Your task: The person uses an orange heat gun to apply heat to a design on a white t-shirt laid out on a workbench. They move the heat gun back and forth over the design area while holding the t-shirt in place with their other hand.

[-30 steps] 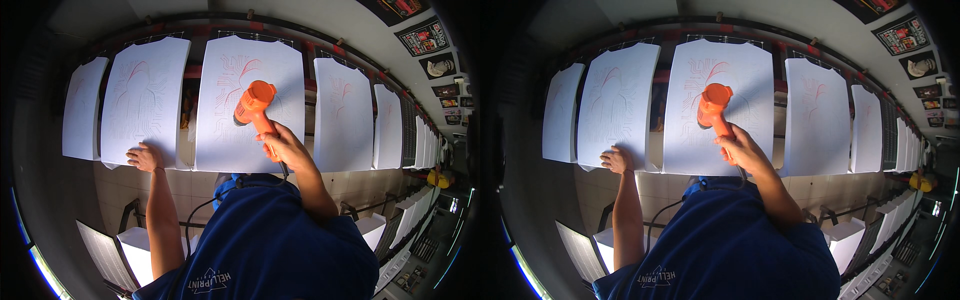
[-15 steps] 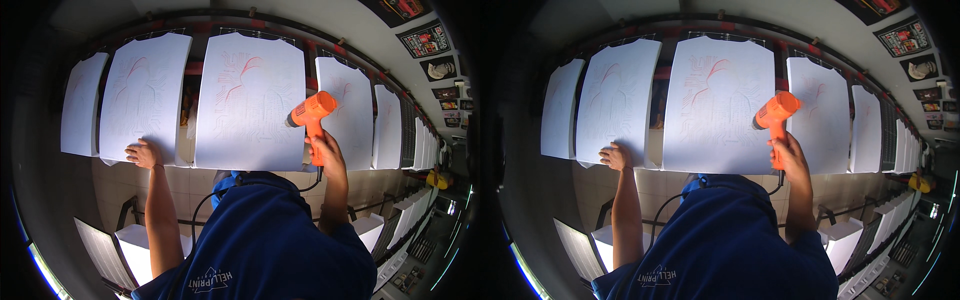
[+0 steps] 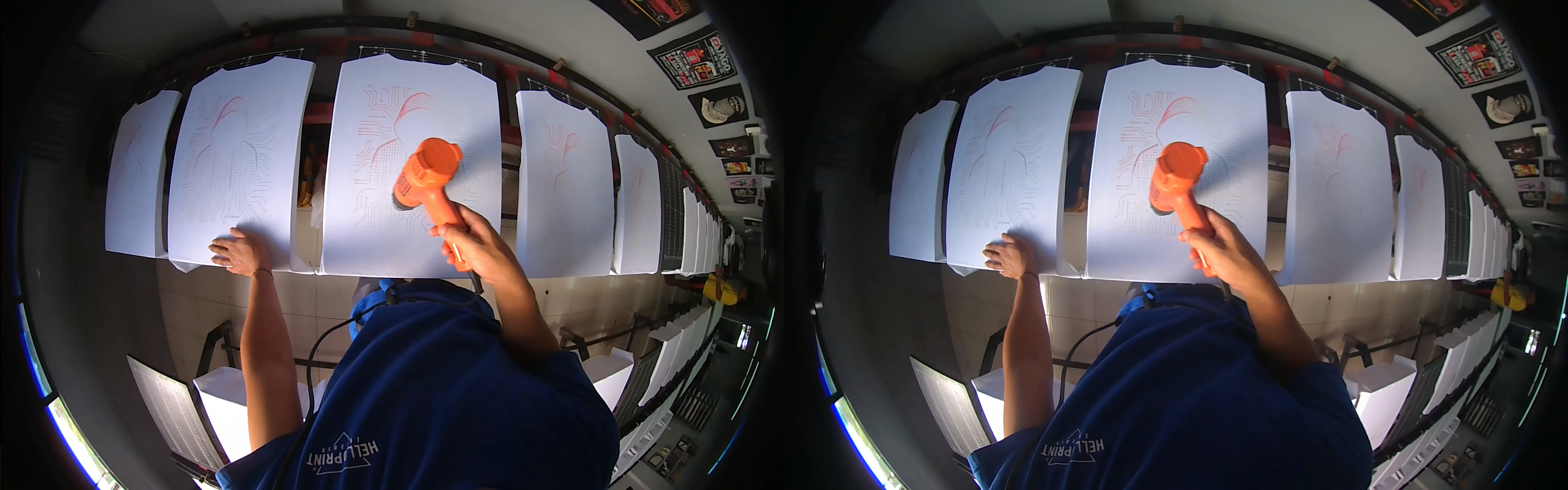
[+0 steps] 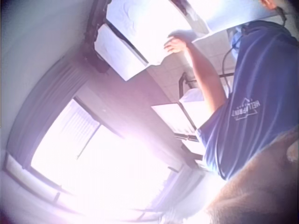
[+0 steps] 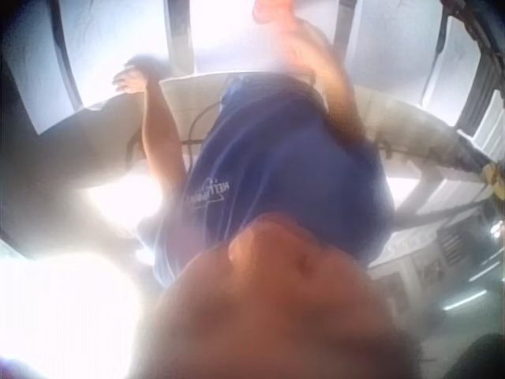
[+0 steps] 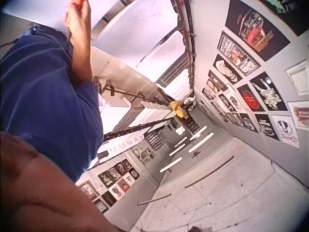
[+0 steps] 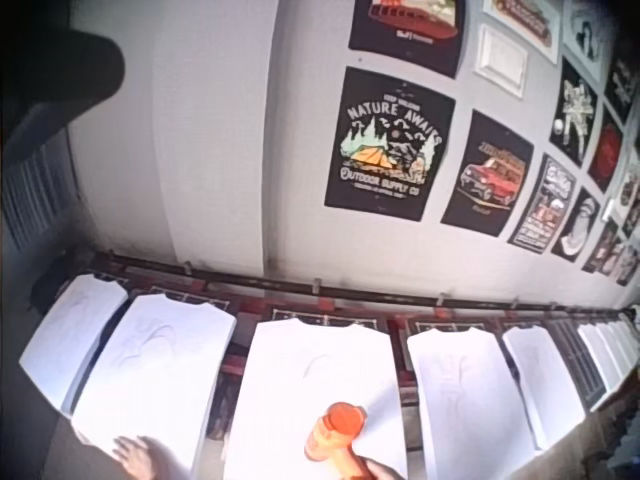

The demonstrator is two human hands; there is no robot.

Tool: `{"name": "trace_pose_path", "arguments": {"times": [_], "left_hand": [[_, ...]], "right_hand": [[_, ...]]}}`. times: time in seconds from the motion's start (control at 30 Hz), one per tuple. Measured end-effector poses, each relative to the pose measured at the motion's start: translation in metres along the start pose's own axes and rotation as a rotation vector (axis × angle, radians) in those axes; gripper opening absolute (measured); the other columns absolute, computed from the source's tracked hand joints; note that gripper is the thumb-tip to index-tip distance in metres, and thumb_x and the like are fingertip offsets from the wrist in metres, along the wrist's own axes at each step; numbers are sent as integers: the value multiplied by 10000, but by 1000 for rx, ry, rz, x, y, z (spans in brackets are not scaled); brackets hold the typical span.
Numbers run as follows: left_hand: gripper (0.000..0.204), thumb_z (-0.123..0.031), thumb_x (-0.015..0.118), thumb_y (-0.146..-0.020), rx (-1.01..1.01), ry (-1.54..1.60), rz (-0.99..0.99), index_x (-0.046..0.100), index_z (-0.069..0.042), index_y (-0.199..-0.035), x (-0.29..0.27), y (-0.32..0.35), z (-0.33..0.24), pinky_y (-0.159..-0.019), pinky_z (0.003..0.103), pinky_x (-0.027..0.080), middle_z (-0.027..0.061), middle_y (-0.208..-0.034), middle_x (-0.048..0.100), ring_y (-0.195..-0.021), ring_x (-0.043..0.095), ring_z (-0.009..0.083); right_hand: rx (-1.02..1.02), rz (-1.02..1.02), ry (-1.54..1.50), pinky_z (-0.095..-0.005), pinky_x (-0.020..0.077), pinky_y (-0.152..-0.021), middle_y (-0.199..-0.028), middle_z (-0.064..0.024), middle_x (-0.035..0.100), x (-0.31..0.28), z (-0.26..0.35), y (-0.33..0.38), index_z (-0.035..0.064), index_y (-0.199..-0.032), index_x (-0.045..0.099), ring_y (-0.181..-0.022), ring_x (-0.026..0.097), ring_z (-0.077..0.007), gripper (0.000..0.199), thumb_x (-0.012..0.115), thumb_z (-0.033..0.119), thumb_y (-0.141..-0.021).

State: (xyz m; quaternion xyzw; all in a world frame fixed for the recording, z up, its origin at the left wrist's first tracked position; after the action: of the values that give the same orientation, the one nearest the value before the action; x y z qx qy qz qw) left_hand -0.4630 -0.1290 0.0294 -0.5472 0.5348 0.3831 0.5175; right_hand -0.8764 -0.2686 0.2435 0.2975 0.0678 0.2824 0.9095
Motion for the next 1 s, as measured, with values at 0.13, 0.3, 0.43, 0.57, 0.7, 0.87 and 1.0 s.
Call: {"name": "trace_pose_path", "arguments": {"times": [0.13,0.3,0.43,0.57,0.7,0.87,1.0], "left_hand": [[694,-488,291,-957,-6,-11,14,262,14,-1435,-1,1,-2,-1056,519,306,159,-1516,231,-1375,213,404],[702,-488,285,-958,-24,15,50,235,13,-1447,-5,1,-3,-1070,514,288,156,-1528,207,-1387,198,395],[707,-493,285,-957,-26,6,53,227,9,-1452,-3,-1,-2,-1077,507,282,153,-1532,196,-1391,194,391],[708,-492,293,-957,-19,-5,47,231,14,-1448,-4,0,-2,-1076,509,284,153,-1529,201,-1389,195,395],[704,-482,299,-956,-22,17,61,231,20,-1446,-5,0,-1,-1071,519,285,154,-1525,206,-1389,190,395],[720,-490,287,-949,-33,38,66,214,20,-1451,-10,2,-6,-1079,516,271,151,-1525,202,-1397,174,390],[720,-490,285,-949,-34,39,62,211,21,-1452,-10,1,-4,-1080,515,273,154,-1532,186,-1401,162,394]], "right_hand": [[-38,-209,-62,-241,466,-594,-968,-75,619,-43,-16,26,9,-1265,473,-669,519,-83,394,538,170,-911],[-32,-379,-96,-234,452,-578,-947,-78,627,-75,-19,55,9,-1238,499,-664,521,-85,393,566,201,-903],[-30,-331,-126,-243,459,-584,-957,-78,616,-64,-21,47,14,-1257,476,-672,521,-95,399,558,194,-910],[2,-118,-32,-250,475,-595,-987,-79,603,-23,-6,25,12,-1276,455,-696,527,-92,401,531,181,-920],[7,63,22,-226,470,-577,-1002,-79,591,10,-1,3,-1,-1290,443,-687,524,-78,403,505,162,-926],[-31,118,39,-231,468,-567,-1002,-85,583,24,4,-9,-12,-1288,437,-666,521,-80,397,491,144,-928],[-14,131,21,-235,468,-565,-1003,-87,582,32,6,-19,-10,-1295,433,-669,521,-80,397,487,135,-930]]}}
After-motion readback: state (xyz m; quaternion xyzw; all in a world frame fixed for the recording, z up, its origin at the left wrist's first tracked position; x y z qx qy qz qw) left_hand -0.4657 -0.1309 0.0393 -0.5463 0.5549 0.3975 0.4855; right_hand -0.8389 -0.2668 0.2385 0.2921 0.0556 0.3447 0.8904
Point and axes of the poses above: each hand's wrist, its own y-axis away from the middle knuckle, its own x-axis out of the palm, z = x × y, the point moved 2 cm from there along -y, towards the middle knuckle
